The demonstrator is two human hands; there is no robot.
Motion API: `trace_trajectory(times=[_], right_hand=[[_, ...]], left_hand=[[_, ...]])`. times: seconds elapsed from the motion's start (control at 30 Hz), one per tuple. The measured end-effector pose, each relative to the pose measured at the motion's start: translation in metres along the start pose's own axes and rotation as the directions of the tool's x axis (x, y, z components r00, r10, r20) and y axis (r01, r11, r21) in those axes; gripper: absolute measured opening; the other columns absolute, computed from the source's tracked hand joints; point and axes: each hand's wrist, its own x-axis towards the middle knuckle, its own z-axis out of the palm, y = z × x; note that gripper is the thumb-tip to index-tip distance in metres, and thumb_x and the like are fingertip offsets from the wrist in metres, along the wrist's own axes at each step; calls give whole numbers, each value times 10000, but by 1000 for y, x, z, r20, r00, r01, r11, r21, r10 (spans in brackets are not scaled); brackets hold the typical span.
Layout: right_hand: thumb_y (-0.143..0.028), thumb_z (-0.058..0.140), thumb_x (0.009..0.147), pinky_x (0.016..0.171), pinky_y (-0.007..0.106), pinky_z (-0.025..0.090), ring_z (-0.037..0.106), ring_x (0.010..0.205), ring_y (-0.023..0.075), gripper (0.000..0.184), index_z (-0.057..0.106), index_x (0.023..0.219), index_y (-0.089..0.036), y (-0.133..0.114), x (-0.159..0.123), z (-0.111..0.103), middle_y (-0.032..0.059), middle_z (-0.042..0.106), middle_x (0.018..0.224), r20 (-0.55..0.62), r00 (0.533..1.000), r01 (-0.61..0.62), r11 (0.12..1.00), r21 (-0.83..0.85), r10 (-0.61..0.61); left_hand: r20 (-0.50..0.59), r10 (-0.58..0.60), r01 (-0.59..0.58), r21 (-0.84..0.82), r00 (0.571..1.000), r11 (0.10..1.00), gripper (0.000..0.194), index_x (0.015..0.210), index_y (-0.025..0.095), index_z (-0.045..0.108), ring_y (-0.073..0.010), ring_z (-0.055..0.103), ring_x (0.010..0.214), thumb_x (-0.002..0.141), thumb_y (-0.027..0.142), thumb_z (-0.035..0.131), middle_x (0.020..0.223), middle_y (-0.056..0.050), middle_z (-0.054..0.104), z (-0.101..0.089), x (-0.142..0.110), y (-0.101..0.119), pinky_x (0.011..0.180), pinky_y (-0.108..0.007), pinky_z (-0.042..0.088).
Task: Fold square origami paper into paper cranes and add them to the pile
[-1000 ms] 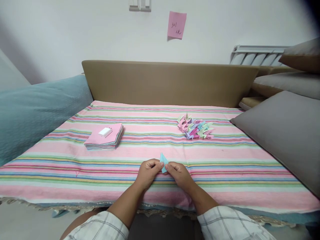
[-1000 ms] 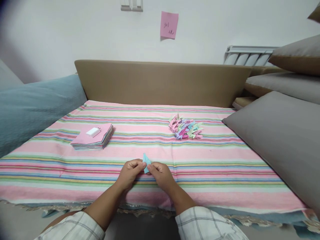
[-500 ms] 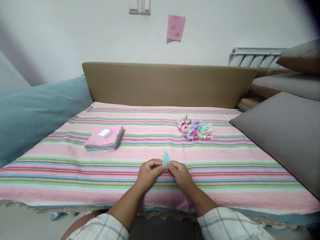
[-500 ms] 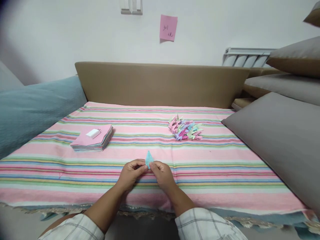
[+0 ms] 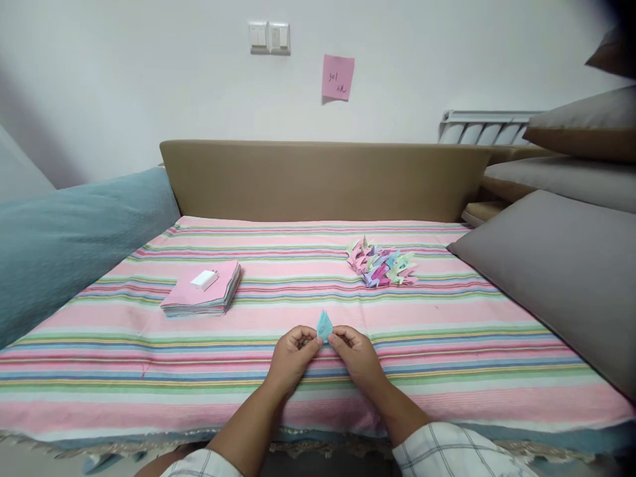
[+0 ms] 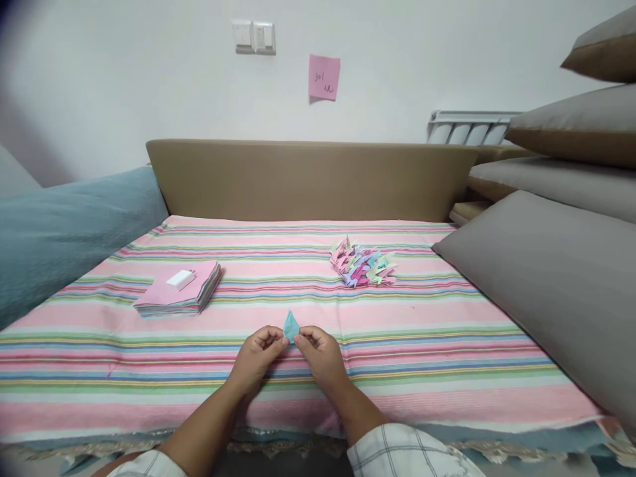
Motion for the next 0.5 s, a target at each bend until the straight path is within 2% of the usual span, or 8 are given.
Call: trace_trajectory(times=[0.5], right_hand=[[-525, 616, 721, 686, 307, 452, 582, 707, 196, 365, 646, 775, -165, 12, 8, 6, 52, 658, 745, -22, 999, 45, 999, -11, -45]], left_hand=[[-21, 19, -19, 20, 1000, 1000, 331, 686, 138, 615, -98, 483, 559, 582, 417, 756, 587, 16, 574, -3, 3, 0, 561, -210, 358]])
